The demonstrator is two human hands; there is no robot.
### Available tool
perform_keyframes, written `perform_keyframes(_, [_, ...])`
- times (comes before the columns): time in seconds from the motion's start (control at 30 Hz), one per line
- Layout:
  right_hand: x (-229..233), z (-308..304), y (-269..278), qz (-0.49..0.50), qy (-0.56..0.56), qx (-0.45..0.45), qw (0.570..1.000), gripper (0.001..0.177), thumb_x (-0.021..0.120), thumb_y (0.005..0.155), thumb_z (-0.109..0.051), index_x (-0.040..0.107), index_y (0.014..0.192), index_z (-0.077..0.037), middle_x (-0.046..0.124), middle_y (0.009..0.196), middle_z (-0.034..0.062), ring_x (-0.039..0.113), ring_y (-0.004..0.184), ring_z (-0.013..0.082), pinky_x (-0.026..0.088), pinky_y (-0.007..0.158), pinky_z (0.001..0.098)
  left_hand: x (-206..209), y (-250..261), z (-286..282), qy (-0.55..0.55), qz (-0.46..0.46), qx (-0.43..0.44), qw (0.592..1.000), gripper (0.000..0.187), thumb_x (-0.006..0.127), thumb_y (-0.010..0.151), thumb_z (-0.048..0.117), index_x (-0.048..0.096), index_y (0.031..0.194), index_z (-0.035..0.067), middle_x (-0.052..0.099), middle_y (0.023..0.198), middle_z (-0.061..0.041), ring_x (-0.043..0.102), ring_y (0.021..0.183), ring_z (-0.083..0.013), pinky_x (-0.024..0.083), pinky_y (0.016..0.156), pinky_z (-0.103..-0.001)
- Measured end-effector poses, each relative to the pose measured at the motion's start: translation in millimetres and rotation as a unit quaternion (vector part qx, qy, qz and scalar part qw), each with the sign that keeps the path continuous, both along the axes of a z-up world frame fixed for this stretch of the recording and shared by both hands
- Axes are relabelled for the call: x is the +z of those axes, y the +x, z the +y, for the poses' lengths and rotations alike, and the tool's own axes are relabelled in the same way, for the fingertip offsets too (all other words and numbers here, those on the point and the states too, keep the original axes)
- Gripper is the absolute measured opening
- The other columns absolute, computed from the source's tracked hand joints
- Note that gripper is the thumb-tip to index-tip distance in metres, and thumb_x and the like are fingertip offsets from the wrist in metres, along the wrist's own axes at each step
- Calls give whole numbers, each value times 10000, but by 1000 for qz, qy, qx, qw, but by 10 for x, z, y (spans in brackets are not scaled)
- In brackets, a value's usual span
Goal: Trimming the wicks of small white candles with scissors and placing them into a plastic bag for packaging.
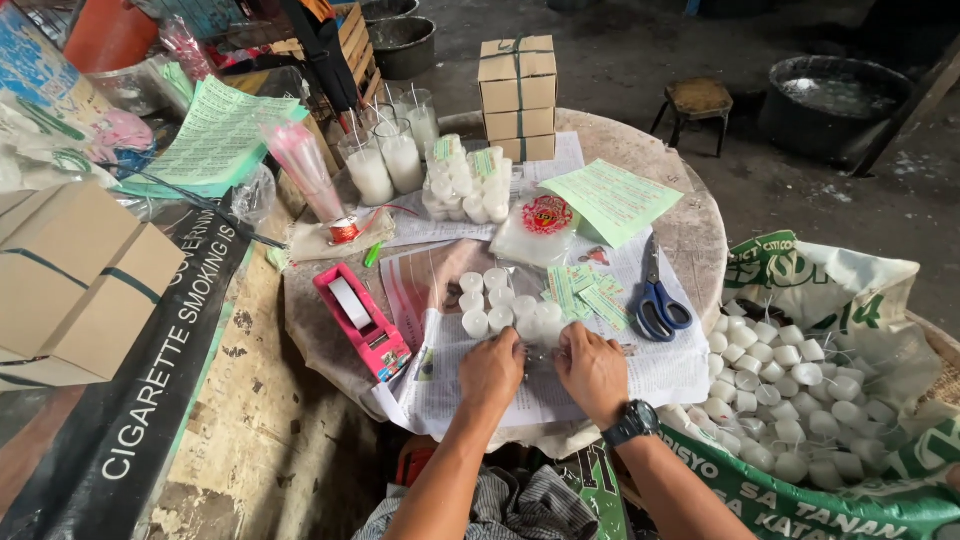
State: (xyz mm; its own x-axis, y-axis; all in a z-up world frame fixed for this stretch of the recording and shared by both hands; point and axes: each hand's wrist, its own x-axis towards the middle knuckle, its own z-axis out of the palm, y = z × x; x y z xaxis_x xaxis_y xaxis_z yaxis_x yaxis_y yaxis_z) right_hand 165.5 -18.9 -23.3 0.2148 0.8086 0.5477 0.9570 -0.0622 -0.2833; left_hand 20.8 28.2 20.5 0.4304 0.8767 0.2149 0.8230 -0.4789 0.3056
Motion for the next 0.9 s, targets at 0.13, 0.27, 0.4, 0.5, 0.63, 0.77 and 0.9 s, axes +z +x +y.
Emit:
perform_keyframes(0.13, [-61, 70, -10, 29, -12, -10, 999, 211, 575, 693, -231, 400, 801, -186, 554, 603, 23, 612, 659, 243, 436, 619, 349, 130, -144, 33, -61, -14, -46, 997, 193, 516, 764, 327, 503, 909, 202, 633, 755, -43, 621, 792, -249, 477, 706, -382])
perform_keyframes(0.27, [-104, 47, 26, 45, -21, 0, 999, 282, 622, 624, -209, 415, 814, -203, 552, 604, -8, 613, 661, 217, 441, 627, 333, 584, -474, -76, -198, -97, -89, 971, 405, 585, 725, 319, 519, 1088, 153, 647, 887, -76, 596, 903, -273, 454, 798, -421])
perform_keyframes(0.4, [-143, 73, 37, 25, 0, 26, 999, 376, 666, 550, -246, 435, 843, -198, 548, 630, -4, 607, 675, 219, 448, 616, 344, 510, -553, 126, -81, -68, 70, 992, 442, 535, 779, 362, 418, 1178, 211, 574, 1077, -92, 575, 944, -297, 484, 755, -439])
perform_keyframes(0.5, [-61, 13, 6, 46, 22, 47, 998, 413, 689, 540, -219, 453, 876, -178, 533, 657, 3, 599, 659, 233, 446, 613, 346, 586, -460, 89, -47, -59, 63, 995, 517, 577, 764, 310, 374, 1216, 158, 461, 1188, -133, 514, 1037, -330, 485, 775, -451])
perform_keyframes(0.63, [50, -28, -35, 33, 62, 60, 996, 460, 683, 553, -230, 453, 947, -164, 488, 724, 12, 591, 681, 236, 447, 615, 337, 31, -377, 464, -24, -30, 52, 998, 465, 531, 789, 364, 413, 1192, 165, 516, 1122, -98, 572, 956, -287, 498, 742, -431])
perform_keyframes(0.77, [-3, -64, -36, 20, 97, 108, 989, 486, 644, 578, -224, 476, 1030, -164, 460, 808, 25, 586, 706, 238, 453, 621, 330, 92, -420, 253, 74, -112, 55, 989, 457, 568, 748, 319, 448, 1145, 127, 557, 1011, -113, 605, 815, -307, 505, 659, -435])
perform_keyframes(0.9, [40, -81, -1, 63, 136, 171, 974, 285, 494, 775, -358, 559, 1001, -195, 474, 787, 49, 556, 589, 303, 454, 546, 367, 147, -352, -174, 206, -322, -53, 923, 354, 587, 771, 252, 489, 1059, 69, 583, 920, -107, 617, 762, -245, 528, 637, -315])
